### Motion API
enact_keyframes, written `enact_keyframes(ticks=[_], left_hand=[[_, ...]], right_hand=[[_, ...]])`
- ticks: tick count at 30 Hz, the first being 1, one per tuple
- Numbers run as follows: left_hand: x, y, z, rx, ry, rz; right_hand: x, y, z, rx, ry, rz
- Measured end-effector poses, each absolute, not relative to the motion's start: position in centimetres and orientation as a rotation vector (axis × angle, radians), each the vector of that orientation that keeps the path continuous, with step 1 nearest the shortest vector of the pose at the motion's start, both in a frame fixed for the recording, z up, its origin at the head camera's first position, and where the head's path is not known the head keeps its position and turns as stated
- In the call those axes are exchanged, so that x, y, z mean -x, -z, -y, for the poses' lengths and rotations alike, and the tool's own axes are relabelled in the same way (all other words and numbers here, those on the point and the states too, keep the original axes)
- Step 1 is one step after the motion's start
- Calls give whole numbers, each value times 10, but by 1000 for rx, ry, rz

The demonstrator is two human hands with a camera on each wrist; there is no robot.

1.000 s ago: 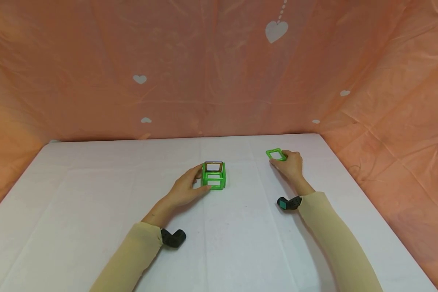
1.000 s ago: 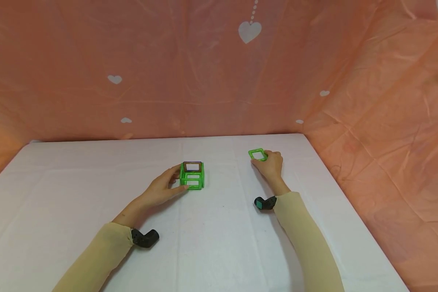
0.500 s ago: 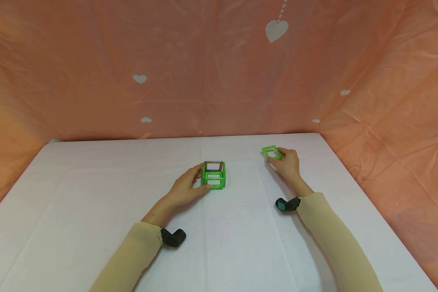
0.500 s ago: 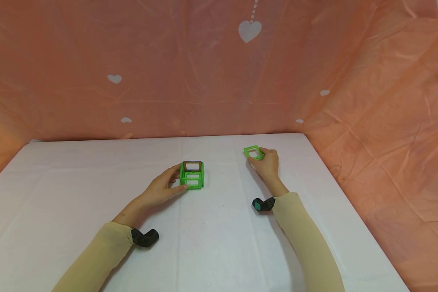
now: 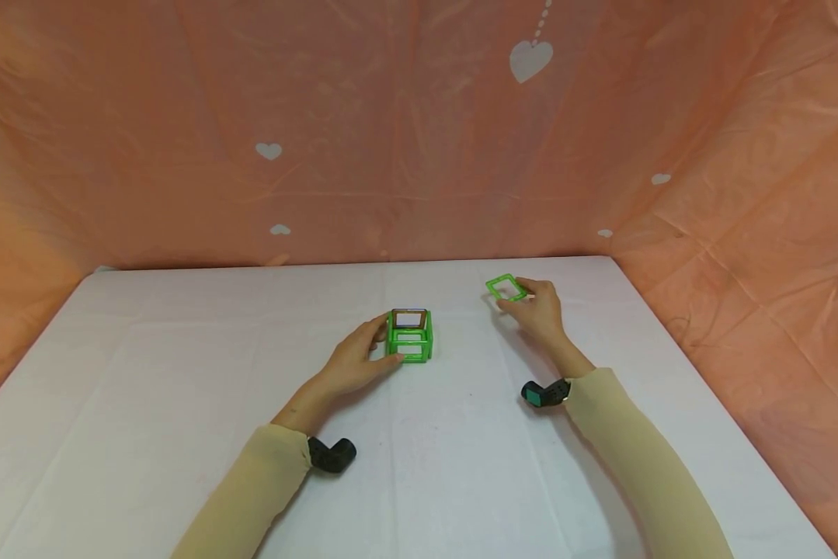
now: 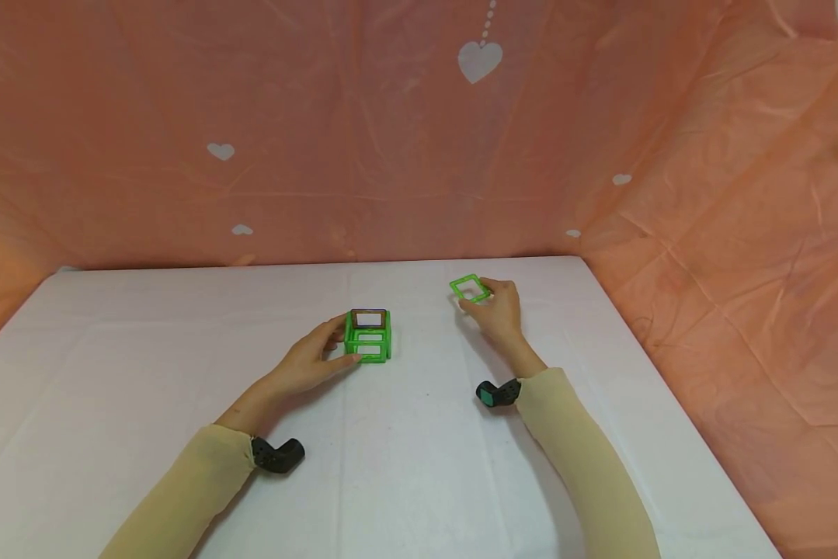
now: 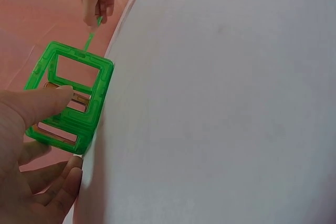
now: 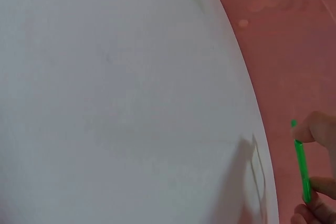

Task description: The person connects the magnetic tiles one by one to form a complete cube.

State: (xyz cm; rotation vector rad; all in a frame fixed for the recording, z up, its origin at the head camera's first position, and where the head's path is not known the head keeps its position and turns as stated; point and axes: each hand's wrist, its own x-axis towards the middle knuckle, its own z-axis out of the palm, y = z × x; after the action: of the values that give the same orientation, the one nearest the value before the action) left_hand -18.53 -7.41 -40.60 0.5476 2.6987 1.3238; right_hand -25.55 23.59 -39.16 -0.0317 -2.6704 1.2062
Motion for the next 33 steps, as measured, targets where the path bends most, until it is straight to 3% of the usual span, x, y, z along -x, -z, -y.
enact_keyframes(ticks=[33], left_hand=[[187,407,73,-538,-1332,-2707]], right_hand=[[233,376,-193,-343,-1277,2629]])
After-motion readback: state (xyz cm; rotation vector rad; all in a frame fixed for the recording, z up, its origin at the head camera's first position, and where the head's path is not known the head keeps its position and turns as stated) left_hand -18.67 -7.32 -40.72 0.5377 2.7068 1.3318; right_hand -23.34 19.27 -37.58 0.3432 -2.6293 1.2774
